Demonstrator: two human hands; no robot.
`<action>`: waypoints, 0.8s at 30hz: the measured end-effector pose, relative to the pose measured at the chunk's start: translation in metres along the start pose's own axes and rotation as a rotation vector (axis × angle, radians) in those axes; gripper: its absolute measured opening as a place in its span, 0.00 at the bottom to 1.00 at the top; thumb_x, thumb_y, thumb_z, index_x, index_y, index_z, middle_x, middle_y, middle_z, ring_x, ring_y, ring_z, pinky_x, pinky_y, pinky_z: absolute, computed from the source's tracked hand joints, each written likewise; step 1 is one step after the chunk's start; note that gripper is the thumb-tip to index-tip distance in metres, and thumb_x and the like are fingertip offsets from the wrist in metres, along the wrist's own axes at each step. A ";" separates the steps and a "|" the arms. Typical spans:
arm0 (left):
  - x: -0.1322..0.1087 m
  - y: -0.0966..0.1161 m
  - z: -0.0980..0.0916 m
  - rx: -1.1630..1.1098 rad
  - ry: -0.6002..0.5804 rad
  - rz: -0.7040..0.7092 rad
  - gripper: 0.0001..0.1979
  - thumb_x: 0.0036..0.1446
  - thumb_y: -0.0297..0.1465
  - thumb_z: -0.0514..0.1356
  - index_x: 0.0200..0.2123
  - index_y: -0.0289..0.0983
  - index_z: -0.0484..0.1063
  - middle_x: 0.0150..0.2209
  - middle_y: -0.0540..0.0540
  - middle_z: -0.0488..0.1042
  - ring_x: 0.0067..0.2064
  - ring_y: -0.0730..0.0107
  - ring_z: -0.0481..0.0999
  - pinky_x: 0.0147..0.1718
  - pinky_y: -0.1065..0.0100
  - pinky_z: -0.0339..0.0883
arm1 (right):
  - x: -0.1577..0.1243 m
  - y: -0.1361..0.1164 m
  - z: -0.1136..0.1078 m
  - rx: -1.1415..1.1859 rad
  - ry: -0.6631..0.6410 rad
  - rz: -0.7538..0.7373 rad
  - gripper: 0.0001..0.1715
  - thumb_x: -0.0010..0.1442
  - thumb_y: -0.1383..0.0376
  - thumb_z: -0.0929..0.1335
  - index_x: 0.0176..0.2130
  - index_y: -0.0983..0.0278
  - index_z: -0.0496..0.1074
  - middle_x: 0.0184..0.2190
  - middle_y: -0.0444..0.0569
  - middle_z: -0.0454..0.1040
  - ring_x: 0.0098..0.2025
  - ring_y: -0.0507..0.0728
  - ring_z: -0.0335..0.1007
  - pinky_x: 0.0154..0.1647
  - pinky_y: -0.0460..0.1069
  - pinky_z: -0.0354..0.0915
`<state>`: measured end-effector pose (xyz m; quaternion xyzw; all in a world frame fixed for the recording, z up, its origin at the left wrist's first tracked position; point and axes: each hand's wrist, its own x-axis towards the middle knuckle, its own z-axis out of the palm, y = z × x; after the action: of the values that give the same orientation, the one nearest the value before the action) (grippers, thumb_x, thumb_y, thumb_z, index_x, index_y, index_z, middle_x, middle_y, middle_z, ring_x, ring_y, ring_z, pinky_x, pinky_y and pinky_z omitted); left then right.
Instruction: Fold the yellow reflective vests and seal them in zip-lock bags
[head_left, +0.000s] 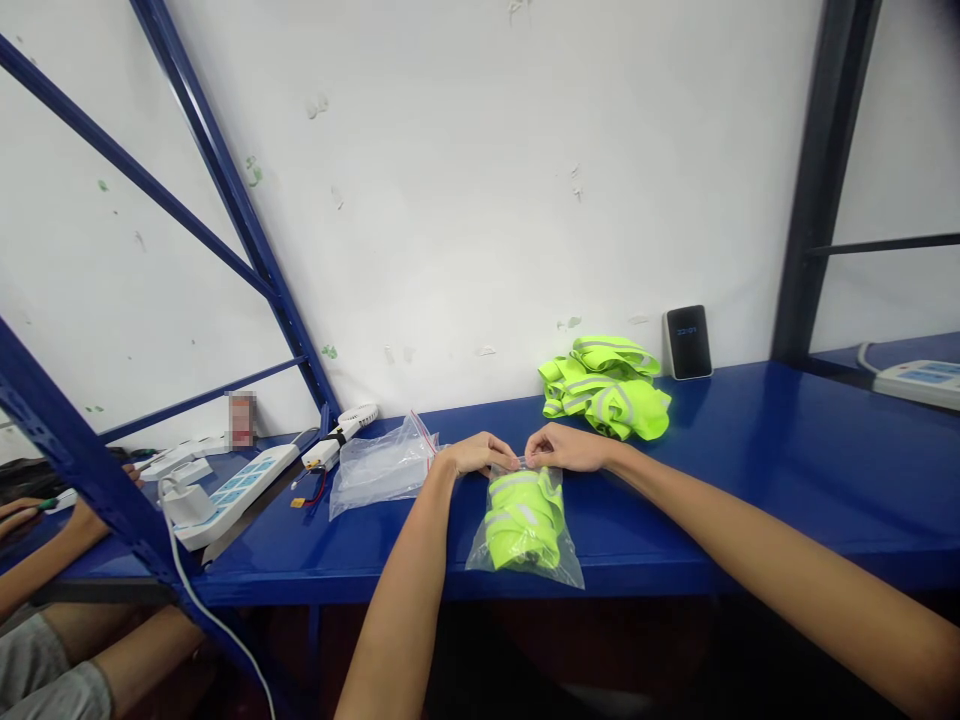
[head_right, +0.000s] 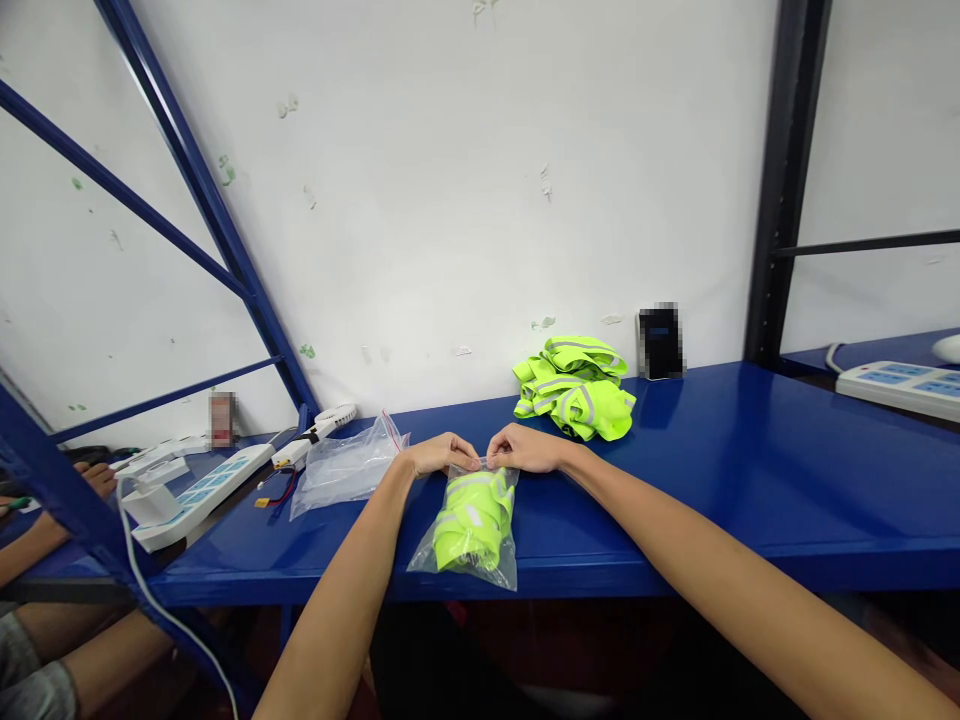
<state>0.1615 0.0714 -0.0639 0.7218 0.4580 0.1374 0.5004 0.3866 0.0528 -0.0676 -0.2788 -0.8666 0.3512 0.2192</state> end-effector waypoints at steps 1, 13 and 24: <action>0.000 0.000 0.000 0.000 0.002 0.003 0.19 0.38 0.41 0.70 0.33 0.36 0.80 0.30 0.48 0.77 0.32 0.72 0.71 0.29 0.72 0.61 | 0.000 0.000 0.000 0.000 0.002 0.000 0.19 0.56 0.55 0.68 0.33 0.69 0.76 0.26 0.46 0.72 0.27 0.51 0.60 0.28 0.46 0.55; 0.001 -0.004 0.001 -0.020 -0.031 0.071 0.14 0.42 0.38 0.68 0.31 0.35 0.78 0.30 0.48 0.75 0.32 0.73 0.71 0.32 0.72 0.61 | 0.003 0.007 0.005 -0.031 0.045 -0.027 0.19 0.56 0.55 0.67 0.33 0.69 0.76 0.24 0.45 0.70 0.25 0.50 0.58 0.26 0.45 0.54; -0.002 0.005 0.006 0.159 0.032 0.115 0.19 0.45 0.42 0.65 0.37 0.35 0.79 0.28 0.49 0.72 0.28 0.75 0.64 0.24 0.73 0.57 | 0.001 0.000 0.004 -0.230 0.118 -0.044 0.15 0.58 0.59 0.65 0.32 0.68 0.75 0.19 0.41 0.61 0.22 0.50 0.54 0.23 0.45 0.50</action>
<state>0.1666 0.0661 -0.0616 0.7820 0.4331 0.1405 0.4255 0.3835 0.0518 -0.0702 -0.3030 -0.8927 0.2276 0.2440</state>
